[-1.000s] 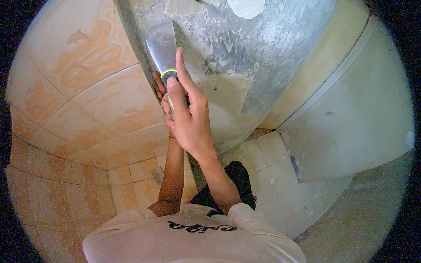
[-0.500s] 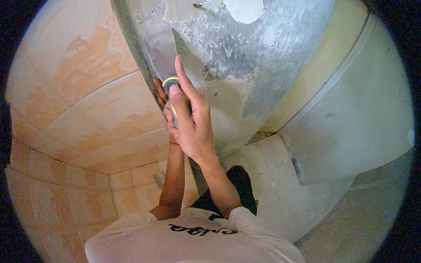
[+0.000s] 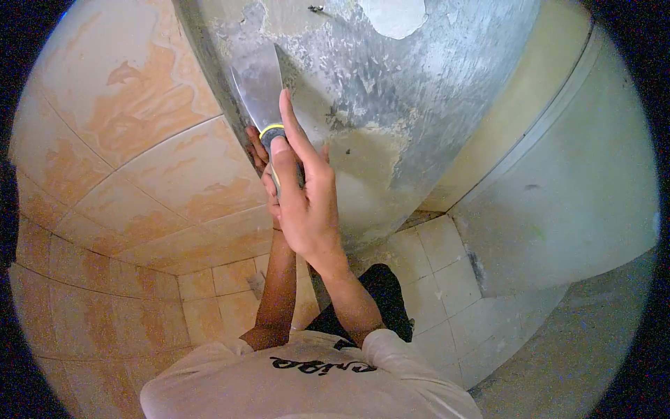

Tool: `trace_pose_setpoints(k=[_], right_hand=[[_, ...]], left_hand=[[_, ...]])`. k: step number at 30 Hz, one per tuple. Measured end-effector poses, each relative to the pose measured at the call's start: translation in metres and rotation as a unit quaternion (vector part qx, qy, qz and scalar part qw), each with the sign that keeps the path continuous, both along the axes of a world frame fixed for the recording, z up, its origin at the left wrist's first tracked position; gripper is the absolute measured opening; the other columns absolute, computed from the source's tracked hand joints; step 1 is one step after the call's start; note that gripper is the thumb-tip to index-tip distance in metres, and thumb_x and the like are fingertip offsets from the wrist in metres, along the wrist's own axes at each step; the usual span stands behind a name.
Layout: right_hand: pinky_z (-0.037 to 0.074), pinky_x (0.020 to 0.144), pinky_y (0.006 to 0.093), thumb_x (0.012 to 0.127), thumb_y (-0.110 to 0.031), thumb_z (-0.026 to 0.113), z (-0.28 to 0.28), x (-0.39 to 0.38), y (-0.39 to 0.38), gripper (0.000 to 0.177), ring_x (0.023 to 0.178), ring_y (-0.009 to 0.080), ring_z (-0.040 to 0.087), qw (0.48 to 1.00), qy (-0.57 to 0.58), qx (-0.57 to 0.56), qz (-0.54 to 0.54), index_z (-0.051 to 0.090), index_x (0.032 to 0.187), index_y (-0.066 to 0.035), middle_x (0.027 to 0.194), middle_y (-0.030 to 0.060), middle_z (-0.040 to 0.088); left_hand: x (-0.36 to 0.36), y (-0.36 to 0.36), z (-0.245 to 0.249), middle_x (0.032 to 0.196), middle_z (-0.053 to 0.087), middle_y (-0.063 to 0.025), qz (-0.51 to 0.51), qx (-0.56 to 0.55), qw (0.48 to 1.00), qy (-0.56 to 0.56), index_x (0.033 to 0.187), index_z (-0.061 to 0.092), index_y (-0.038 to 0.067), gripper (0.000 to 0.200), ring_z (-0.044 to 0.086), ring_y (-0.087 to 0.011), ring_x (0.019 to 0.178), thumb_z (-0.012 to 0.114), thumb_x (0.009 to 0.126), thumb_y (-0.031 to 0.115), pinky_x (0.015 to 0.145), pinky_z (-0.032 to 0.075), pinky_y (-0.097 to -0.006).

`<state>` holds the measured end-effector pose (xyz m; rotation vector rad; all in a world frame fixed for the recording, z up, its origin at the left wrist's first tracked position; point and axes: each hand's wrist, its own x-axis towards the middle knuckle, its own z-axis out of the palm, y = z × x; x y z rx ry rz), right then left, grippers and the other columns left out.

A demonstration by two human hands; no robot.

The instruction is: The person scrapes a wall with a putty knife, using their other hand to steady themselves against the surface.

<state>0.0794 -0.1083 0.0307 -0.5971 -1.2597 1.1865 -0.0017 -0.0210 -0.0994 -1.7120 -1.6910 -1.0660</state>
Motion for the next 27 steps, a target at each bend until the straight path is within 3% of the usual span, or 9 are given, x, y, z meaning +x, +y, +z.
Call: trace_pose_setpoints(k=[5,7,11,16,17,19,20,22,27], right_hand=[[0.026,0.039,0.0189,0.109,-0.027,0.043,0.005,-0.001,-0.001,0.051,0.045,0.0010,0.033,1.000,0.003,0.007,-0.010,0.033,0.157,-0.015,0.062,-0.0034,0.045],[0.026,0.039,0.0190,0.109,-0.027,0.042,0.000,0.002,-0.002,0.051,0.044,0.0012,0.033,1.000,-0.003,0.004,-0.008,0.033,0.157,-0.015,0.062,-0.0033,0.045],[0.026,0.039,0.0191,0.109,-0.027,0.042,0.002,0.002,-0.003,0.051,0.044,0.0013,0.033,1.000,-0.002,0.003,-0.007,0.033,0.157,-0.015,0.061,-0.0033,0.045],[0.026,0.039,0.0192,0.109,-0.026,0.043,-0.004,-0.001,0.000,0.051,0.044,0.0018,0.033,1.000,-0.004,0.023,-0.018,0.033,0.157,-0.014,0.061,-0.0032,0.045],[0.026,0.039,0.0192,0.109,-0.026,0.043,-0.005,-0.001,0.001,0.051,0.044,0.0018,0.033,1.000,-0.005,0.025,-0.017,0.033,0.157,-0.014,0.061,-0.0032,0.045],[0.025,0.039,0.0192,0.109,-0.026,0.043,-0.007,-0.001,0.001,0.052,0.044,0.0020,0.034,1.000,0.009,0.022,-0.006,0.032,0.158,-0.014,0.062,-0.0026,0.046],[0.025,0.039,0.0192,0.109,-0.026,0.043,-0.007,0.000,0.000,0.052,0.044,0.0020,0.034,1.000,0.010,0.021,-0.006,0.032,0.158,-0.014,0.062,-0.0026,0.046],[0.031,0.044,0.0178,0.108,-0.026,0.044,-0.004,0.004,0.002,0.051,0.054,0.0019,0.037,0.997,0.037,-0.037,0.051,0.034,0.158,-0.020,0.065,-0.0065,0.042],[0.031,0.044,0.0178,0.108,-0.025,0.044,-0.002,0.001,0.000,0.051,0.053,0.0021,0.036,0.999,0.027,-0.021,0.024,0.035,0.157,-0.018,0.065,-0.0069,0.043]], left_hand=[[0.004,-0.006,0.012,0.166,0.012,-0.0178,-0.028,0.041,0.999,-0.011,0.150,0.037,-0.001,0.060,0.012,-0.0391,0.153,0.048,0.100,0.031,0.118,0.026,-0.0541],[0.008,-0.016,0.036,0.166,0.013,-0.0172,0.020,-0.240,0.969,-0.049,0.151,0.036,0.001,0.060,0.012,-0.0396,0.153,0.049,0.100,0.030,0.119,0.025,-0.0540],[0.011,-0.020,0.033,0.166,0.013,-0.0172,-0.038,-0.184,0.973,-0.136,0.151,0.036,0.002,0.059,0.011,-0.0395,0.153,0.048,0.100,0.030,0.119,0.025,-0.0538],[0.007,-0.006,0.013,0.166,0.014,-0.0176,0.006,0.001,1.000,-0.011,0.152,0.036,0.005,0.058,0.010,-0.0396,0.153,0.048,0.101,0.031,0.119,0.024,-0.0540],[0.008,-0.008,0.019,0.166,0.014,-0.0176,0.007,0.003,1.000,-0.012,0.152,0.036,0.005,0.058,0.010,-0.0396,0.153,0.048,0.101,0.031,0.119,0.024,-0.0540],[0.010,-0.018,0.032,0.166,0.014,-0.0179,-0.038,-0.184,0.972,-0.141,0.152,0.037,0.006,0.058,0.011,-0.0396,0.153,0.046,0.101,0.032,0.119,0.025,-0.0533],[0.008,-0.015,0.024,0.166,0.014,-0.0179,-0.037,-0.185,0.972,-0.141,0.152,0.037,0.006,0.058,0.011,-0.0396,0.153,0.046,0.101,0.032,0.119,0.025,-0.0533],[0.004,-0.006,0.010,0.165,0.014,-0.0180,-0.005,0.026,1.000,-0.005,0.153,0.036,0.006,0.058,0.011,-0.0394,0.153,0.045,0.101,0.033,0.119,0.026,-0.0534],[0.002,-0.004,0.005,0.165,0.014,-0.0181,0.005,0.026,1.000,0.009,0.153,0.035,0.006,0.059,0.013,-0.0394,0.152,0.046,0.101,0.032,0.118,0.027,-0.0537]])
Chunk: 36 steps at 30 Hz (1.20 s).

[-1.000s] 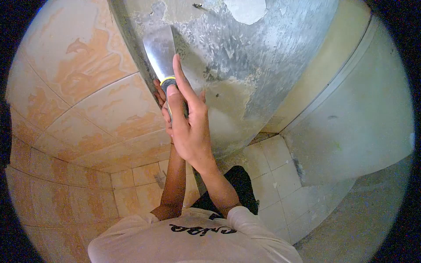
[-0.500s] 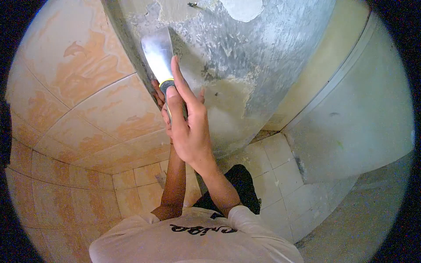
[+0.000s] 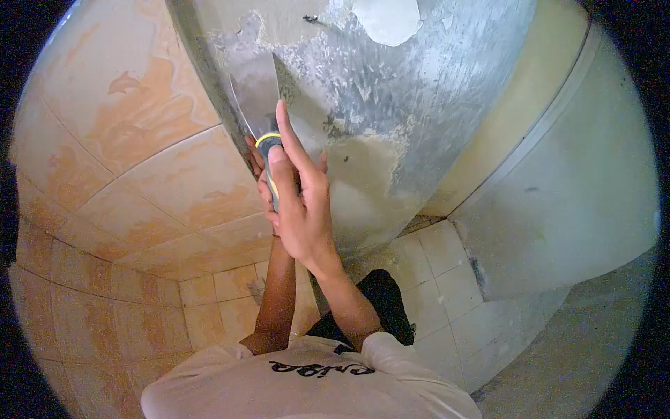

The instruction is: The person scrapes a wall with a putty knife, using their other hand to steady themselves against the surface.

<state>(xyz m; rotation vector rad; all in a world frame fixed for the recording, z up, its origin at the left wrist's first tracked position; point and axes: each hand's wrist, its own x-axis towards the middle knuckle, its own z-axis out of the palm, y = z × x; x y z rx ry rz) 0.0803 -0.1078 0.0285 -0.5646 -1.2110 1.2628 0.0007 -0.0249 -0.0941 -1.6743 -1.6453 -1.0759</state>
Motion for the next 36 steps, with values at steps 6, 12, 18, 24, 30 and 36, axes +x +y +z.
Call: trace_pose_setpoints(k=[6,12,18,24,30,36], right_hand=[[0.030,0.046,0.0180,0.108,-0.025,0.043,-0.008,-0.004,0.003,0.051,0.049,0.0018,0.035,0.998,-0.024,0.040,-0.039,0.033,0.157,-0.015,0.064,-0.0051,0.043],[0.026,0.039,0.0185,0.109,-0.026,0.043,-0.009,-0.004,0.006,0.052,0.045,0.0015,0.033,0.998,-0.015,0.048,-0.033,0.031,0.158,-0.014,0.062,-0.0031,0.045],[0.026,0.039,0.0182,0.109,-0.025,0.042,-0.017,-0.001,0.014,0.052,0.046,0.0013,0.034,0.998,-0.021,0.058,-0.025,0.031,0.158,-0.015,0.063,-0.0034,0.046],[0.027,0.040,0.0182,0.108,-0.025,0.043,-0.015,-0.005,0.010,0.052,0.047,0.0015,0.035,0.997,-0.034,0.057,-0.041,0.031,0.158,-0.015,0.064,-0.0034,0.046],[0.027,0.040,0.0183,0.108,-0.025,0.044,-0.016,-0.005,0.011,0.052,0.047,0.0017,0.035,0.997,-0.031,0.059,-0.043,0.032,0.158,-0.015,0.064,-0.0031,0.047],[0.026,0.040,0.0182,0.108,-0.026,0.044,-0.020,-0.003,0.012,0.053,0.047,0.0016,0.035,0.999,-0.014,0.041,-0.026,0.032,0.158,-0.015,0.063,-0.0035,0.046]], left_hand=[[0.000,0.008,-0.012,0.165,0.015,-0.0181,0.001,-0.010,1.000,-0.013,0.153,0.034,0.006,0.060,0.014,-0.0387,0.153,0.047,0.101,0.031,0.118,0.026,-0.0530],[0.006,-0.017,0.026,0.165,0.014,-0.0184,-0.047,-0.195,0.970,-0.139,0.154,0.033,0.005,0.061,0.012,-0.0392,0.153,0.047,0.101,0.031,0.119,0.024,-0.0536],[0.000,-0.003,-0.003,0.166,0.014,-0.0176,-0.083,-0.007,0.993,-0.083,0.153,0.034,0.004,0.059,0.010,-0.0397,0.153,0.047,0.101,0.029,0.119,0.023,-0.0538],[-0.001,0.003,-0.007,0.166,0.016,-0.0176,-0.078,0.014,0.995,-0.067,0.152,0.036,0.004,0.058,0.011,-0.0397,0.153,0.047,0.101,0.030,0.119,0.023,-0.0528],[-0.004,0.007,-0.015,0.165,0.016,-0.0174,-0.031,0.019,0.999,-0.030,0.152,0.036,0.005,0.058,0.012,-0.0393,0.153,0.046,0.101,0.031,0.119,0.024,-0.0525],[-0.002,0.007,-0.011,0.165,0.017,-0.0172,0.000,0.013,1.000,-0.008,0.152,0.036,0.005,0.058,0.013,-0.0389,0.153,0.046,0.101,0.031,0.119,0.025,-0.0521]])
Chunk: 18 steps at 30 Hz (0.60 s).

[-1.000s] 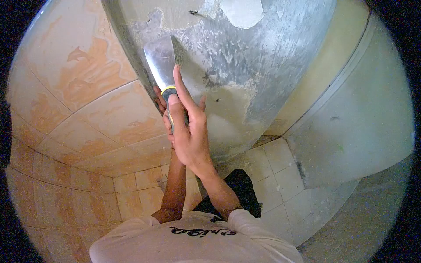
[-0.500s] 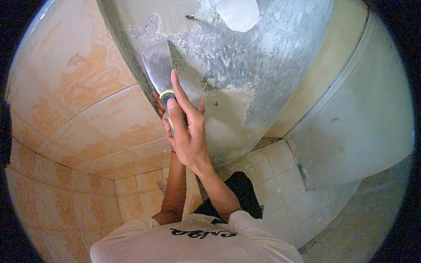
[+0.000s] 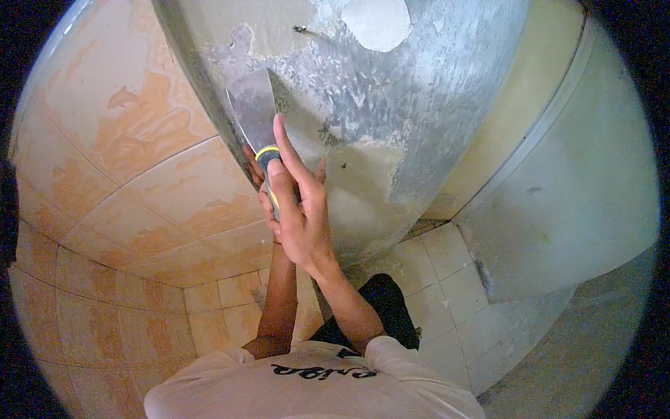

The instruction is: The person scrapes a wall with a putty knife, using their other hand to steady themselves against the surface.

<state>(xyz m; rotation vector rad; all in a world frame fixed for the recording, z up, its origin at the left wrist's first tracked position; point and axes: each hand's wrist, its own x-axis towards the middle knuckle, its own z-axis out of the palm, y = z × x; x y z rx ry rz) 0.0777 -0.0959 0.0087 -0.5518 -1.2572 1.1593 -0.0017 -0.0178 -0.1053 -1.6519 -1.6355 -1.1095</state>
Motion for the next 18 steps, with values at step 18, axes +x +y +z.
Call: trace_pose_setpoints(k=[18], right_hand=[[0.041,0.057,0.0196,0.108,-0.025,0.044,0.014,0.006,-0.002,0.050,0.056,0.0024,0.041,0.999,0.011,-0.017,0.028,0.037,0.156,-0.015,0.067,-0.0070,0.043]], left_hand=[[0.007,-0.008,0.017,0.165,0.017,-0.0163,0.019,-0.156,0.986,-0.049,0.151,0.038,0.004,0.057,0.014,-0.0377,0.153,0.046,0.101,0.030,0.118,0.027,-0.0501]])
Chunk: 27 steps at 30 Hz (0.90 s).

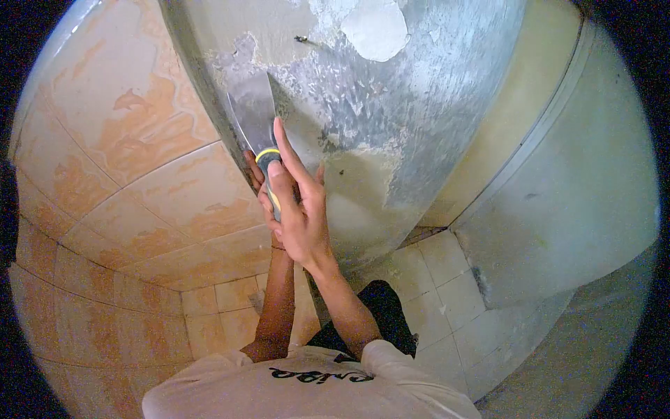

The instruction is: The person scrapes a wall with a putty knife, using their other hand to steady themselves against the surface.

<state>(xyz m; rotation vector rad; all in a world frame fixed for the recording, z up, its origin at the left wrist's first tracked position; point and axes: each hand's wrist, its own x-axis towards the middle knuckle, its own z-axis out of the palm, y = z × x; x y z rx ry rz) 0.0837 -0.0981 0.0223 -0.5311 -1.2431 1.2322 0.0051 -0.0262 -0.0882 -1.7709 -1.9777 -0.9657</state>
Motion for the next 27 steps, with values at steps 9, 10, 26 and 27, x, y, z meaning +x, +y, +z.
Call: trace_pose_setpoints(k=[9,10,26,27], right_hand=[[0.040,0.058,0.0194,0.107,-0.021,0.044,-0.002,0.000,-0.002,0.050,0.059,0.0032,0.043,0.999,-0.031,0.014,-0.032,0.037,0.156,-0.011,0.071,-0.0056,0.051],[0.039,0.057,0.0194,0.107,-0.022,0.044,-0.003,-0.001,-0.001,0.050,0.059,0.0033,0.043,0.999,-0.030,0.020,-0.037,0.037,0.156,-0.010,0.071,-0.0053,0.051],[0.042,0.081,0.0176,0.107,-0.027,0.044,-0.008,-0.004,-0.003,0.051,0.057,0.0027,0.042,0.999,-0.025,0.007,-0.033,0.039,0.155,-0.011,0.073,-0.0047,0.053],[0.042,0.081,0.0176,0.107,-0.027,0.044,-0.009,-0.005,-0.003,0.051,0.057,0.0027,0.042,0.999,-0.024,0.007,-0.033,0.039,0.155,-0.011,0.073,-0.0047,0.053]], left_hand=[[0.001,0.002,-0.007,0.165,0.015,-0.0192,-0.045,0.045,0.996,-0.059,0.152,0.037,0.005,0.058,0.012,-0.0392,0.152,0.046,0.101,0.030,0.118,0.027,-0.0521],[-0.002,0.007,-0.011,0.165,0.015,-0.0191,-0.027,0.091,0.995,-0.002,0.153,0.035,0.005,0.058,0.012,-0.0393,0.152,0.045,0.101,0.031,0.118,0.026,-0.0516],[-0.007,0.013,-0.053,0.165,0.016,-0.0184,-0.319,0.097,0.790,-0.515,0.153,0.033,0.003,0.061,0.013,-0.0388,0.153,0.048,0.100,0.029,0.119,0.025,-0.0539],[-0.007,0.009,-0.046,0.165,0.016,-0.0184,-0.319,0.096,0.790,-0.514,0.153,0.033,0.003,0.061,0.013,-0.0388,0.153,0.048,0.100,0.029,0.119,0.025,-0.0539]])
